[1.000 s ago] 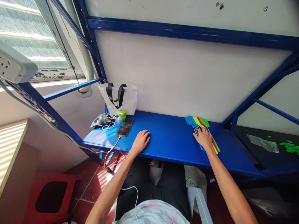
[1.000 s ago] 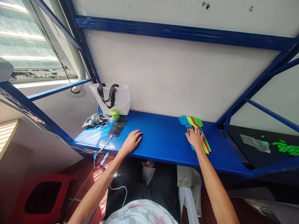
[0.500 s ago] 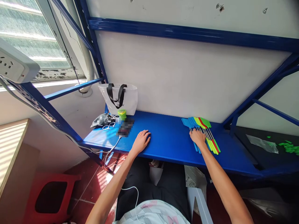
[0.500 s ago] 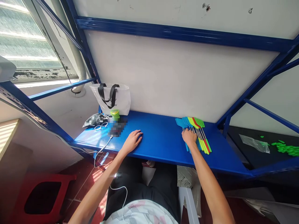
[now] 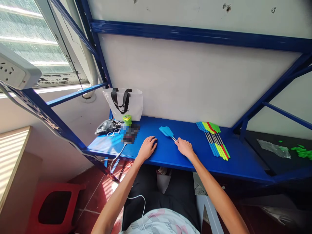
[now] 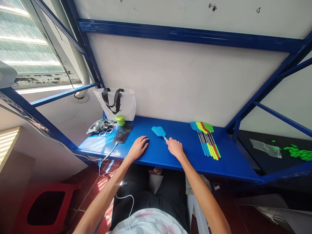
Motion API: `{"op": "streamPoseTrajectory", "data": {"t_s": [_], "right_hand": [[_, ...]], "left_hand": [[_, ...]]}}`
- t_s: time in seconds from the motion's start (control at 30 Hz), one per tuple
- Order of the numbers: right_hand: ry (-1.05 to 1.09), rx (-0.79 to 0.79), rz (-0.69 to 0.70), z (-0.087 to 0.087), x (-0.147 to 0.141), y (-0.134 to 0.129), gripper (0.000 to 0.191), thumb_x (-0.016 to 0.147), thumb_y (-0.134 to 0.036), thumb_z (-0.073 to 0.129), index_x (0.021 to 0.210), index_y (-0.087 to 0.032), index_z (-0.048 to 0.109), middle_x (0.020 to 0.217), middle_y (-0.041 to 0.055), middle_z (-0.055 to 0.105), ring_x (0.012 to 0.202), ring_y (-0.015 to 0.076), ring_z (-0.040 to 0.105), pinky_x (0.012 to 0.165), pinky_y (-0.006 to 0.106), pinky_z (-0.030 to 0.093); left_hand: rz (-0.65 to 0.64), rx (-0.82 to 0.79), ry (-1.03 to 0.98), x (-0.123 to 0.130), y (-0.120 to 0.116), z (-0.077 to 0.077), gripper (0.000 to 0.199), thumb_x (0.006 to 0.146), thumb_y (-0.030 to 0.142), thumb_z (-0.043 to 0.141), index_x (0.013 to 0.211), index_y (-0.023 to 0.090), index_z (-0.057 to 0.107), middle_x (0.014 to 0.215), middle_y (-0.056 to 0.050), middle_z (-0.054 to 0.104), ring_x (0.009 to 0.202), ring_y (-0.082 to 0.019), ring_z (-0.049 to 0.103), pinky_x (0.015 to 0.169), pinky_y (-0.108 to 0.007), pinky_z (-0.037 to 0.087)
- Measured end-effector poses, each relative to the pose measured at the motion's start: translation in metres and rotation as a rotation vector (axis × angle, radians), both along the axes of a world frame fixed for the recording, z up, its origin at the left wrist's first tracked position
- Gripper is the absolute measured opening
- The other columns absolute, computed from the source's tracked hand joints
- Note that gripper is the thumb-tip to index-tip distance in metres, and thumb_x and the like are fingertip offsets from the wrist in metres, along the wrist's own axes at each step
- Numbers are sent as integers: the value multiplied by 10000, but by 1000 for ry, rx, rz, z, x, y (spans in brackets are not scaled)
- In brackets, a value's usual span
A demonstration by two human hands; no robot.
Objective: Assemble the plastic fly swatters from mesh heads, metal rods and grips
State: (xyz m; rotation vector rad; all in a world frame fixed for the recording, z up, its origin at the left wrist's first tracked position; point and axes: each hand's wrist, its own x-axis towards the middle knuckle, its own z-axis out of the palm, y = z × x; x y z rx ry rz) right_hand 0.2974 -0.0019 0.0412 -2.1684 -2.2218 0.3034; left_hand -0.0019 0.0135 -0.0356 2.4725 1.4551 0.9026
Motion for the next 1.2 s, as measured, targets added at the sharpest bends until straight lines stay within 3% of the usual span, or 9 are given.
{"op": "streamPoseTrajectory", "data": {"t_s": [0.17, 0.33, 0.43, 0.57, 0.7, 0.83, 0.97, 1.1, 1.2], "right_hand": [[298, 111, 68, 2, -21, -15, 359, 1233, -463, 312, 1205, -279, 619, 881, 10, 808, 882, 239, 776, 736, 291, 410], [166, 345, 189, 4, -36, -49, 393, 1222, -497, 382, 1169, -273, 701, 933, 80, 786, 839, 255, 717, 690, 319, 375], [94, 458, 345, 8, -35, -61, 436, 1229, -441, 363, 1105, -249, 734, 958, 128, 774, 948, 290, 700, 821, 367, 447], [143, 444, 406, 11, -28, -62, 457, 1234, -357, 291, 1308, -244, 728, 1141, 138, 790, 999, 286, 723, 888, 391, 493], [184, 393, 402, 11, -24, -63, 483, 1242, -425, 287, 1456, -265, 690, 1209, 135, 791, 1020, 275, 754, 745, 338, 477], [87, 401, 452, 20, -14, -73, 521, 1246, -488, 309, 1207, -267, 779, 997, 112, 796, 925, 257, 721, 646, 329, 354], [24, 418, 541, 40, -10, -79, 538, 1247, -453, 321, 1054, -257, 784, 868, 89, 758, 769, 219, 640, 614, 363, 272], [51, 431, 580, 59, 4, -71, 521, 1235, -414, 344, 1025, -271, 799, 844, 73, 764, 751, 205, 634, 625, 359, 308], [48, 445, 446, 70, 56, -60, 502, 1198, -404, 359, 1092, -272, 832, 972, 101, 829, 842, 234, 700, 679, 347, 403]], "left_hand": [[-40, -162, -273, 6, -5, 18, 393, 1170, 479, 523, 1394, 252, 753, 1505, -109, 749, 1484, -323, 646, 1320, -552, 459], [-68, -602, -925, 13, -9, 50, 841, 1140, 814, 214, 1576, 235, 640, 1452, -162, 779, 1299, -335, 776, 1117, -532, 647], [-51, -756, -1135, 8, -12, 64, 869, 1014, 898, 546, 1498, 189, 681, 1394, -197, 794, 1230, -390, 802, 965, -542, 717], [-17, -786, -1147, 8, -20, 74, 703, 785, 692, 958, 1190, 146, 778, 1271, -197, 831, 1156, -403, 825, 855, -475, 745], [-50, -780, -1080, 11, -30, 83, 663, 762, 698, 966, 1098, 156, 786, 1108, -154, 852, 994, -359, 850, 721, -425, 741], [-161, -897, -874, -1, -47, 98, 636, 796, 737, 937, 996, 162, 753, 836, -85, 804, 621, -245, 786, 504, -319, 647], [-199, -831, -889, 1, -73, 110, 603, 847, 758, 887, 886, 188, 695, 745, -27, 722, 581, -192, 718, 500, -307, 646], [-139, -740, -925, -1, -86, 117, 612, 840, 768, 878, 783, 219, 614, 696, 7, 649, 594, -194, 701, 511, -324, 649], [64, -577, -979, -50, -79, 121, 646, 875, 808, 799, 717, 233, 549, 599, 23, 594, 470, -169, 634, 418, -269, 523]]}}
